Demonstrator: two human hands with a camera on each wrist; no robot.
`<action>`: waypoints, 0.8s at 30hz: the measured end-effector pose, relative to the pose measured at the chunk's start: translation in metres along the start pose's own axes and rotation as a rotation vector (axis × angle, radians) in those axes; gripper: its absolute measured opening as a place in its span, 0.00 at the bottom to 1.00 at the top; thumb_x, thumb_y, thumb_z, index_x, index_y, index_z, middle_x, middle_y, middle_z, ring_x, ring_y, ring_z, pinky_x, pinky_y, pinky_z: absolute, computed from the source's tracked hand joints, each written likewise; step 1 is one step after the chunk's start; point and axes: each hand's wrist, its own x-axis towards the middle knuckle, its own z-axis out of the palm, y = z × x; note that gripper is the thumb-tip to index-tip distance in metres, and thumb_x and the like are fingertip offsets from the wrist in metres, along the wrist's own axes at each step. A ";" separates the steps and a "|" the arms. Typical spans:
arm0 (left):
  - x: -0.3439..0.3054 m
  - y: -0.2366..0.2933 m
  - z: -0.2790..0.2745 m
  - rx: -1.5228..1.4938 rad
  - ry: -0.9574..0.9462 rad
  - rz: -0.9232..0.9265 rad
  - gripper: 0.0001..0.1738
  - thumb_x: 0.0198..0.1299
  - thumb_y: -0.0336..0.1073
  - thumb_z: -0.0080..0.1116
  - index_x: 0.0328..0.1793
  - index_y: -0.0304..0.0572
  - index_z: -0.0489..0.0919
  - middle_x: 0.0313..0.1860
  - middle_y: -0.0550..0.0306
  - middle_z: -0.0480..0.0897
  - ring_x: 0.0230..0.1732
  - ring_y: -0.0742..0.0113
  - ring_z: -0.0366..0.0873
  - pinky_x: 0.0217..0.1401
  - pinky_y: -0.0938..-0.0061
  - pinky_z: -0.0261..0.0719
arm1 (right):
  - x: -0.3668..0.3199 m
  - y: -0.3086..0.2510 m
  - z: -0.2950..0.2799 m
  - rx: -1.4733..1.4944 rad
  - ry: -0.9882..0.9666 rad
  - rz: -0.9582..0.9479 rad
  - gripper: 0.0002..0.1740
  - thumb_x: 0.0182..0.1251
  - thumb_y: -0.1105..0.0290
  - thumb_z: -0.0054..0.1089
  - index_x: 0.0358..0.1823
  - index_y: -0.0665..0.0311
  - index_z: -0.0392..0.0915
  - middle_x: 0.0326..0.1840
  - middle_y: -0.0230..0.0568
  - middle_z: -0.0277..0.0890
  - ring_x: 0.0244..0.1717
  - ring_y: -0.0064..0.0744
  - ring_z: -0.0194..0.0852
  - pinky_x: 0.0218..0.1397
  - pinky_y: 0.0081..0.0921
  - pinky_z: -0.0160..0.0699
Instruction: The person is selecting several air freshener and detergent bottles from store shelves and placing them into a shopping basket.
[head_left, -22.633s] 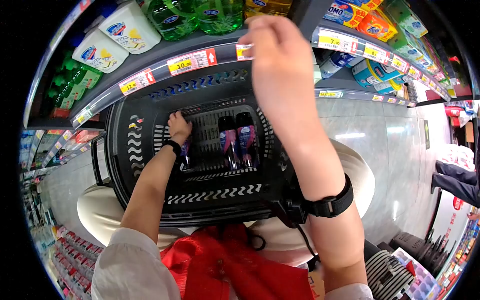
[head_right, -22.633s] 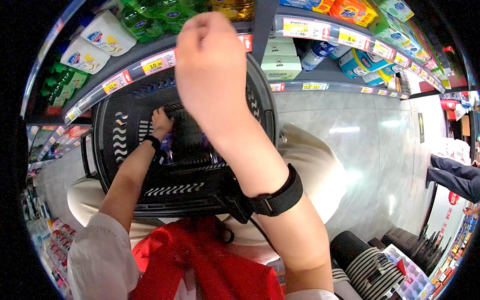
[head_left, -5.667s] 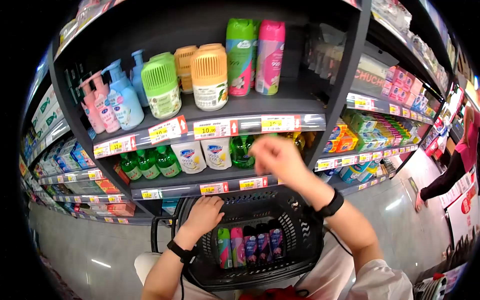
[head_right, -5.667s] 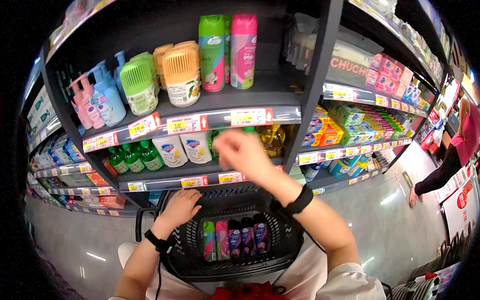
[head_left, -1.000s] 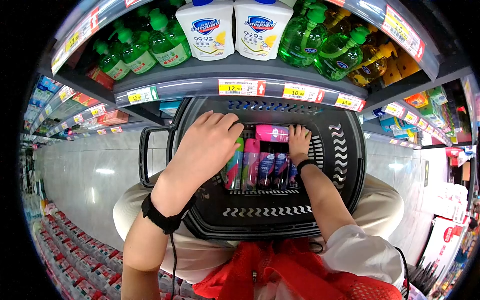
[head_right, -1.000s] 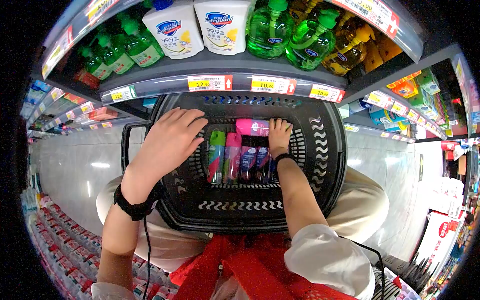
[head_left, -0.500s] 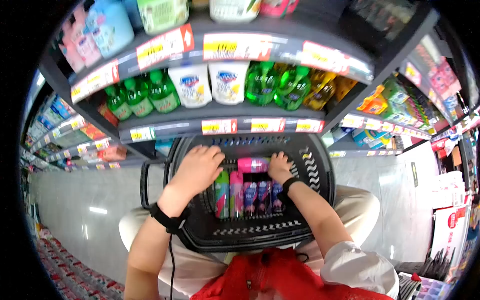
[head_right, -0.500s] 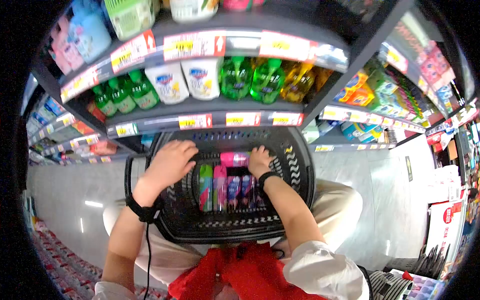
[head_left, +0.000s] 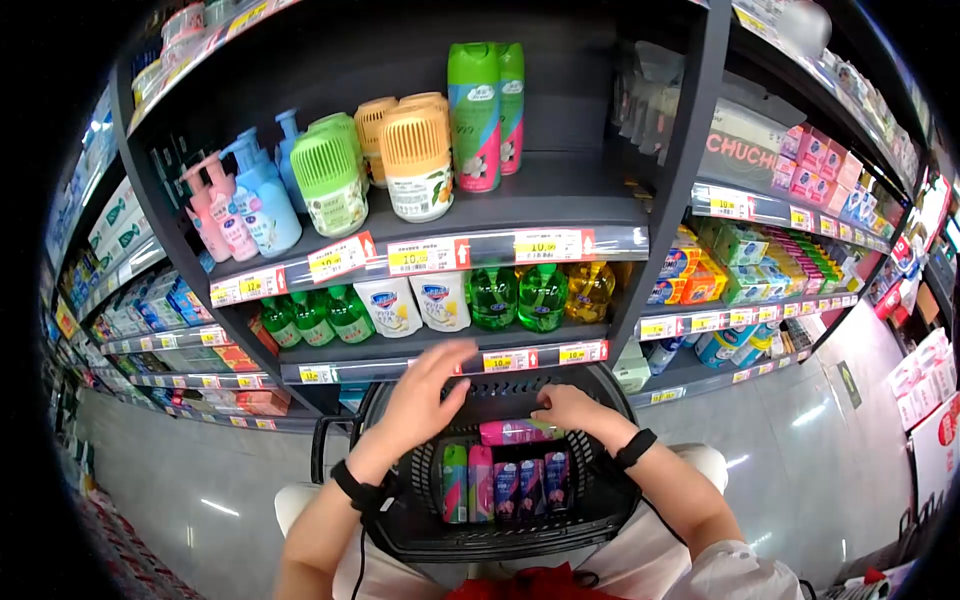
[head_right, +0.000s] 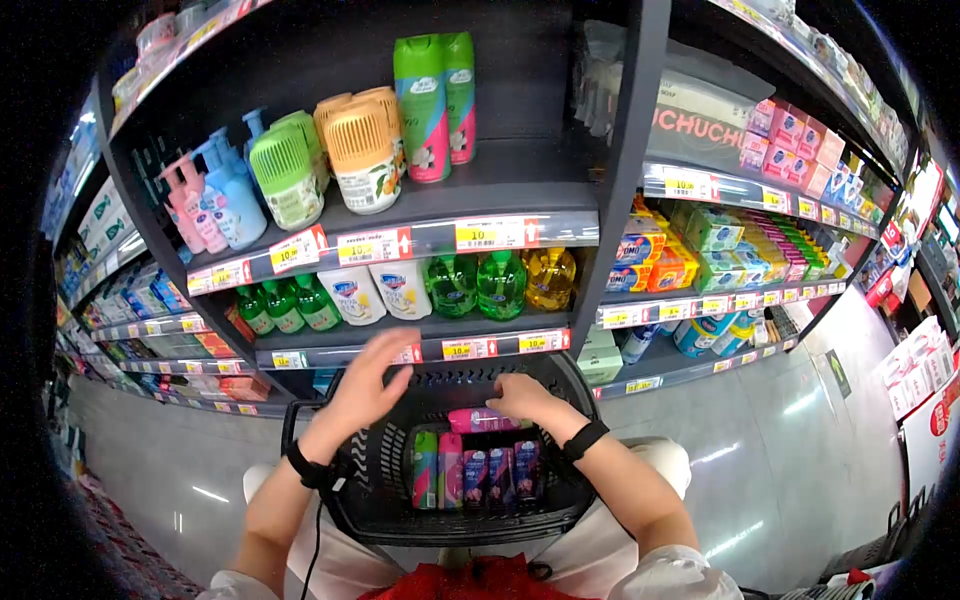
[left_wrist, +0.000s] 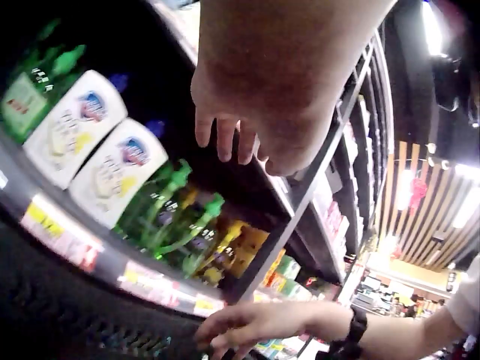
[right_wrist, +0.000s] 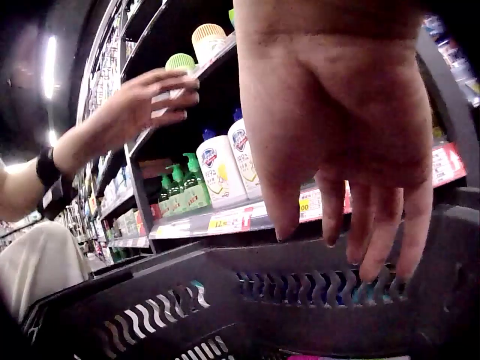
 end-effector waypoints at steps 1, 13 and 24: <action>0.020 0.012 -0.008 0.073 0.077 0.055 0.22 0.53 0.26 0.54 0.57 0.38 0.71 0.57 0.46 0.73 0.61 0.49 0.68 0.64 0.64 0.65 | 0.002 0.004 -0.001 -0.068 -0.054 0.023 0.25 0.53 0.53 0.63 0.44 0.67 0.76 0.38 0.51 0.77 0.43 0.50 0.76 0.47 0.37 0.74; 0.310 0.031 -0.092 0.930 0.684 0.279 0.34 0.49 0.40 0.59 0.64 0.43 0.64 0.64 0.46 0.66 0.65 0.47 0.62 0.66 0.60 0.61 | -0.028 -0.040 -0.046 -0.062 0.163 -0.045 0.23 0.57 0.60 0.60 0.48 0.70 0.72 0.49 0.54 0.70 0.48 0.52 0.73 0.50 0.40 0.75; 0.340 0.006 -0.111 0.855 0.501 0.047 0.37 0.37 0.43 0.68 0.54 0.37 0.67 0.46 0.42 0.73 0.49 0.49 0.74 0.50 0.61 0.75 | -0.043 -0.032 -0.040 -0.127 0.373 -0.080 0.20 0.54 0.62 0.62 0.42 0.69 0.72 0.43 0.55 0.71 0.40 0.54 0.76 0.43 0.43 0.78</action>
